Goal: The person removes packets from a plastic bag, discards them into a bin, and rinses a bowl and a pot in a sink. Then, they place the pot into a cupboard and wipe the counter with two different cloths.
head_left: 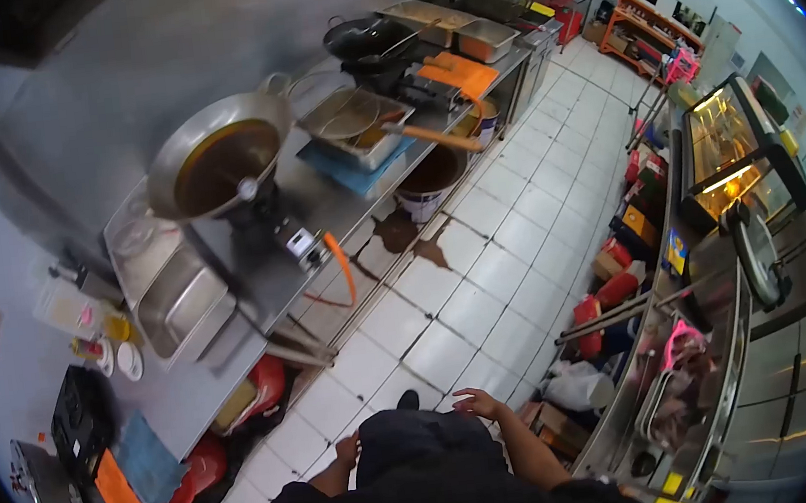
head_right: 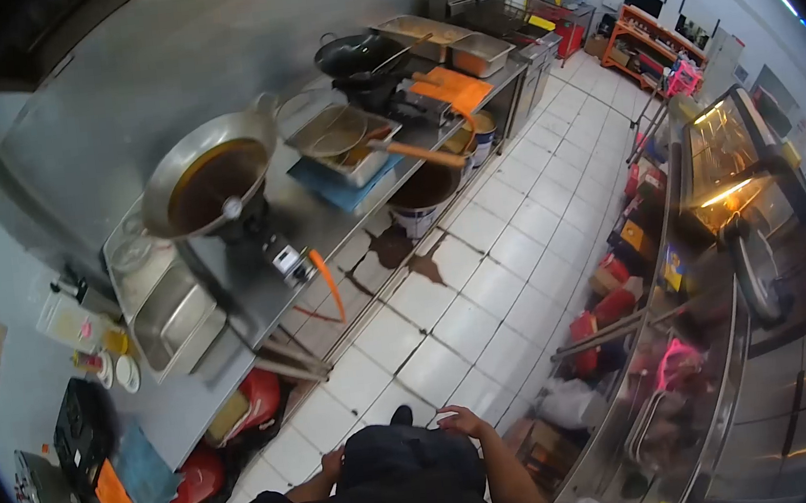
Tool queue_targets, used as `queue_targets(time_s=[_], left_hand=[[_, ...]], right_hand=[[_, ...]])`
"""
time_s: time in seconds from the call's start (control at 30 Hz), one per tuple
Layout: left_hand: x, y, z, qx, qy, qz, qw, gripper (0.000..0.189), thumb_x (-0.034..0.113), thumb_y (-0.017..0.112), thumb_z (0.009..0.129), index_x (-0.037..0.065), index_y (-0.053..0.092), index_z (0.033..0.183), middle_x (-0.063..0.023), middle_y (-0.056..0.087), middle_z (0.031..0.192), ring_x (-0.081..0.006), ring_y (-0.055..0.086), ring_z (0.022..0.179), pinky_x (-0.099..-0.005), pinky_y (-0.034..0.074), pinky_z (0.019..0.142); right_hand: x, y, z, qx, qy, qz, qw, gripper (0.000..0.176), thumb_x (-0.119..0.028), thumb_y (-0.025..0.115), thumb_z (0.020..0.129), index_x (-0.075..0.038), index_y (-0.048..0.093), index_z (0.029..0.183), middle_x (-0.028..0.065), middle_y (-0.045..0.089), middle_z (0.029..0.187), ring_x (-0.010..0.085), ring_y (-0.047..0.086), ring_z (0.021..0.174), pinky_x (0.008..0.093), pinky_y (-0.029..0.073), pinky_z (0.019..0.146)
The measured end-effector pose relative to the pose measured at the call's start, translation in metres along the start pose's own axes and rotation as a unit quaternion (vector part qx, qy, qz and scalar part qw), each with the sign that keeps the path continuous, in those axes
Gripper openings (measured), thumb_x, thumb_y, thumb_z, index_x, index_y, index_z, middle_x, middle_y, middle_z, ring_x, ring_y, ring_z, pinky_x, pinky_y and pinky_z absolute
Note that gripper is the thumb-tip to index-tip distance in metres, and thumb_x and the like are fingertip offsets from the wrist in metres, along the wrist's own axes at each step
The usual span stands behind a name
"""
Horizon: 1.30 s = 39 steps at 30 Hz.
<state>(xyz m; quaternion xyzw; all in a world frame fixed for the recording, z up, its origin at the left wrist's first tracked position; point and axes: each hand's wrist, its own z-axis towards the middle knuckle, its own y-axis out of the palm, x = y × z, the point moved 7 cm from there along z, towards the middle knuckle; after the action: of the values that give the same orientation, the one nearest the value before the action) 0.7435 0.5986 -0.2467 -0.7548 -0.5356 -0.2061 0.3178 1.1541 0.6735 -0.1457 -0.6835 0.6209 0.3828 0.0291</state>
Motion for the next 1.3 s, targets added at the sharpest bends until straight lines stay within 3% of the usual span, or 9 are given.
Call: queue_targets(time_s=[0.13, 0.4, 0.53, 0.73, 0.87, 1.17, 1.2, 1.23, 1.3], left_hand=[[0.22, 0.065, 0.148, -0.06, 0.108, -0.036, 0.992, 0.052, 0.049, 0.053, 0.093, 0.005, 0.064, 0.068, -0.0051, 0.062, 0.066, -0.0134, 0.055, 0.054, -0.0274, 0.045, 0.054], [0.526, 0.21, 0.307, -0.117, 0.158, -0.036, 0.98, 0.022, 0.016, 0.063, 0.09, 0.013, 0.053, 0.109, -0.0033, 0.06, 0.103, -0.0183, 0.065, 0.083, -0.0344, 0.051, 0.068], [0.569, 0.274, 0.328, -0.149, -0.01, -0.064, 0.987, 0.027, 0.014, 0.06, 0.089, 0.011, 0.057, 0.115, -0.0064, 0.064, 0.103, -0.0193, 0.065, 0.083, -0.0327, 0.051, 0.069], [0.562, 0.331, 0.388, -0.074, 0.19, 0.005, 0.979, 0.025, 0.022, 0.051, 0.094, 0.009, 0.063, 0.111, -0.0092, 0.067, 0.087, -0.0227, 0.065, 0.09, -0.0363, 0.052, 0.076], [0.546, 0.371, 0.379, -0.101, -0.015, 0.191, 0.976, 0.025, 0.023, 0.051, 0.093, 0.008, 0.064, 0.107, -0.0099, 0.067, 0.086, -0.0232, 0.065, 0.086, -0.0378, 0.052, 0.074], [0.748, 0.509, 0.591, -0.142, -0.011, 0.329, 0.934, 0.026, 0.024, 0.052, 0.09, 0.004, 0.066, 0.097, -0.0114, 0.067, 0.082, -0.0243, 0.066, 0.079, -0.0414, 0.052, 0.07], [0.834, 0.537, 0.611, -0.077, 0.245, 0.51, 0.821, 0.024, 0.021, 0.052, 0.087, 0.003, 0.065, 0.092, -0.0161, 0.066, 0.083, -0.0289, 0.066, 0.076, -0.0443, 0.05, 0.066], [0.872, 0.55, 0.653, -0.053, 0.102, 0.16, 0.98, 0.024, 0.02, 0.05, 0.084, 0.002, 0.065, 0.09, -0.0198, 0.066, 0.087, -0.0331, 0.065, 0.079, -0.0467, 0.05, 0.068], [0.971, 0.607, 0.75, 0.019, 0.287, 0.328, 0.899, 0.027, 0.03, 0.053, 0.086, 0.005, 0.062, 0.083, -0.019, 0.062, 0.078, -0.035, 0.059, 0.075, -0.0454, 0.046, 0.069]], right_hand=[[-0.058, -0.119, -0.043, 0.22, -0.267, -0.164, 0.924, 0.044, 0.0, 0.068, 0.08, -0.004, 0.055, 0.122, 0.0083, 0.068, 0.09, 0.0143, 0.065, 0.084, 0.0293, 0.053, 0.077], [-0.056, -0.33, -0.093, 0.485, -0.183, 0.127, 0.846, 0.02, -0.019, 0.062, 0.092, -0.001, 0.062, 0.101, 0.0053, 0.061, 0.066, 0.0126, 0.058, 0.052, 0.0258, 0.045, 0.044], [-0.147, -0.423, -0.081, 0.478, -0.207, 0.239, 0.819, 0.021, 0.001, 0.048, 0.087, -0.003, 0.061, 0.104, 0.0094, 0.062, 0.082, 0.0126, 0.059, 0.064, 0.0269, 0.052, 0.052], [-0.43, -0.586, -0.026, 0.333, -0.361, 0.057, 0.869, 0.05, 0.015, 0.032, 0.073, 0.001, 0.056, 0.114, 0.011, 0.057, 0.117, 0.0258, 0.065, 0.095, 0.0358, 0.054, 0.084], [-0.621, -0.665, -0.004, 0.252, -0.376, -0.084, 0.888, 0.05, 0.014, 0.031, 0.073, 0.0, 0.056, 0.113, 0.0126, 0.058, 0.115, 0.0246, 0.066, 0.094, 0.0304, 0.052, 0.085], [-0.7, -0.793, -0.02, 0.188, -0.203, -0.329, 0.903, 0.035, -0.009, 0.05, 0.091, -0.004, 0.053, 0.125, 0.0135, 0.057, 0.124, 0.0251, 0.058, 0.111, 0.0363, 0.046, 0.095], [-0.682, -0.821, -0.03, 0.235, -0.213, -0.36, 0.877, 0.039, -0.015, 0.05, 0.092, -0.006, 0.048, 0.13, 0.0127, 0.052, 0.13, 0.0253, 0.057, 0.113, 0.0359, 0.046, 0.096], [-0.669, -0.85, -0.035, 0.278, -0.22, -0.385, 0.852, 0.045, -0.021, 0.051, 0.094, -0.007, 0.044, 0.136, 0.012, 0.048, 0.135, 0.0255, 0.057, 0.114, 0.0356, 0.046, 0.096], [-0.672, -0.899, -0.045, 0.289, -0.166, -0.104, 0.937, 0.052, -0.026, 0.052, 0.095, -0.01, 0.038, 0.142, 0.0113, 0.045, 0.141, 0.0258, 0.056, 0.116, 0.036, 0.046, 0.096]])
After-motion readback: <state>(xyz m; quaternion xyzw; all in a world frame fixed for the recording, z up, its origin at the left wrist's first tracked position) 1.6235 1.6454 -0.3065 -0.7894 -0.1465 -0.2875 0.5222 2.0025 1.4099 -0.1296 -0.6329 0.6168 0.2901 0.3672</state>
